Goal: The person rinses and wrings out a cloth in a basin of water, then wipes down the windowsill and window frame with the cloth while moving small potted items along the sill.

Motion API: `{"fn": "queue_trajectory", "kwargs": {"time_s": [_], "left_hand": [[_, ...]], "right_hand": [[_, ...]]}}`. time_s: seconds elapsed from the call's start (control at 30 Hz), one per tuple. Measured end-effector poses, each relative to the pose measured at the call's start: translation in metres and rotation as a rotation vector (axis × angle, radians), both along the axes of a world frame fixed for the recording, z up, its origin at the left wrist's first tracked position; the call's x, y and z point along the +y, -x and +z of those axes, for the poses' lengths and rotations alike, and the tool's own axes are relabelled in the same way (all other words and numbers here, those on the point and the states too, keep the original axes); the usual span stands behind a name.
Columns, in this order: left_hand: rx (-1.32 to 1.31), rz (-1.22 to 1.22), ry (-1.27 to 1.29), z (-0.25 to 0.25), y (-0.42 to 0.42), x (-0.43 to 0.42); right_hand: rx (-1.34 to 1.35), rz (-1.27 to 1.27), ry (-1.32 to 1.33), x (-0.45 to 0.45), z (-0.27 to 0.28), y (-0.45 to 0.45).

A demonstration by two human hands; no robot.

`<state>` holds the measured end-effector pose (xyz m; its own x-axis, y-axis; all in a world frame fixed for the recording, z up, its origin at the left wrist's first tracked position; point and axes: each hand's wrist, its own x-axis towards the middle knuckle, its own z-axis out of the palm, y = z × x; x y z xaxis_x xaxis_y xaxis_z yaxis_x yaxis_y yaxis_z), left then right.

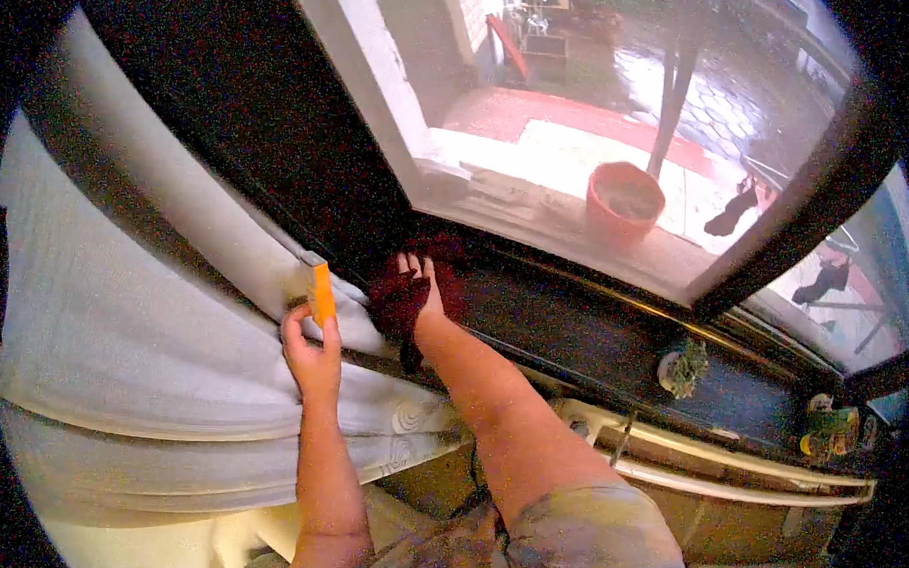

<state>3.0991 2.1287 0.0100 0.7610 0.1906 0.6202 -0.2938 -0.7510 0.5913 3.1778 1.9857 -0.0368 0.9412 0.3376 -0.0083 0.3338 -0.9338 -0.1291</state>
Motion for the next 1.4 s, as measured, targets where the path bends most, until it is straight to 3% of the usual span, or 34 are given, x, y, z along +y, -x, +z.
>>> {"fn": "queue_trajectory", "kwargs": {"time_s": [0.07, 0.13, 0.17, 0.33, 0.37, 0.4, 0.53, 0.57, 0.6, 0.67, 0.73, 0.77, 0.8, 0.87, 0.9, 1.03, 1.07, 1.23, 1.27, 1.33, 1.4], "left_hand": [[0.015, -0.018, -0.017, -0.001, 0.002, -0.001], [0.014, -0.032, -0.033, 0.000, -0.001, -0.003], [0.015, -0.022, -0.053, -0.001, -0.002, -0.003], [0.041, -0.014, -0.048, -0.005, -0.013, -0.017], [0.060, -0.027, -0.015, -0.006, -0.017, -0.023], [0.058, -0.031, -0.016, -0.007, -0.022, -0.029], [0.151, -0.005, -0.126, -0.009, -0.035, -0.050], [0.186, -0.003, -0.193, -0.010, -0.039, -0.052], [0.220, -0.002, -0.261, -0.011, -0.042, -0.055], [0.229, 0.016, -0.338, -0.010, -0.047, -0.062], [0.443, 0.087, -0.539, -0.007, -0.051, -0.067], [0.431, 0.097, -0.579, -0.010, -0.054, -0.067], [0.428, 0.098, -0.581, -0.013, -0.057, -0.066], [0.434, 0.110, -0.626, -0.017, -0.064, -0.065], [0.428, 0.111, -0.629, -0.018, -0.067, -0.065], [0.466, 0.176, -0.718, -0.022, -0.074, -0.069], [0.495, 0.187, -0.711, -0.024, -0.076, -0.070], [0.479, 0.183, -0.647, -0.031, -0.092, -0.072], [0.484, 0.191, -0.646, -0.033, -0.093, -0.071], [0.391, 0.162, -0.555, -0.033, -0.093, -0.068], [0.435, 0.142, -0.479, -0.033, -0.090, -0.058]], "right_hand": [[-0.095, 0.061, -0.011, -0.009, -0.015, 0.012], [-0.262, -0.038, -0.074, -0.024, -0.023, 0.028], [-0.105, -0.010, -0.025, -0.037, -0.027, 0.035], [-0.125, 0.032, 0.267, -0.106, -0.026, 0.091], [-0.035, 0.026, 0.108, -0.122, -0.024, 0.102], [-0.119, 0.003, 0.109, -0.134, -0.024, 0.118], [-0.159, -0.085, -0.027, -0.182, -0.025, 0.158], [-0.130, -0.139, -0.205, -0.193, -0.015, 0.171], [-0.114, -0.142, -0.086, -0.200, -0.023, 0.176], [0.020, -0.262, -0.244, -0.203, 0.010, 0.187], [-0.039, -0.230, -0.147, -0.206, -0.015, 0.186], [-0.100, -0.195, -0.052, -0.208, -0.027, 0.185], [-0.102, -0.196, -0.054, -0.203, -0.022, 0.184], [0.051, -0.274, 0.199, -0.188, -0.009, 0.178], [0.157, -0.253, 0.164, -0.182, -0.001, 0.173], [-0.132, -0.160, 0.184, -0.148, -0.032, 0.143], [-0.070, -0.149, 0.289, -0.135, -0.034, 0.133], [-0.049, -0.090, 0.150, -0.074, -0.027, 0.085], [-0.008, -0.048, 0.182, -0.065, -0.023, 0.075], [-0.182, -0.051, 0.351, -0.045, -0.042, 0.053], [-0.071, -0.052, 0.396, -0.032, -0.024, 0.048]]}}
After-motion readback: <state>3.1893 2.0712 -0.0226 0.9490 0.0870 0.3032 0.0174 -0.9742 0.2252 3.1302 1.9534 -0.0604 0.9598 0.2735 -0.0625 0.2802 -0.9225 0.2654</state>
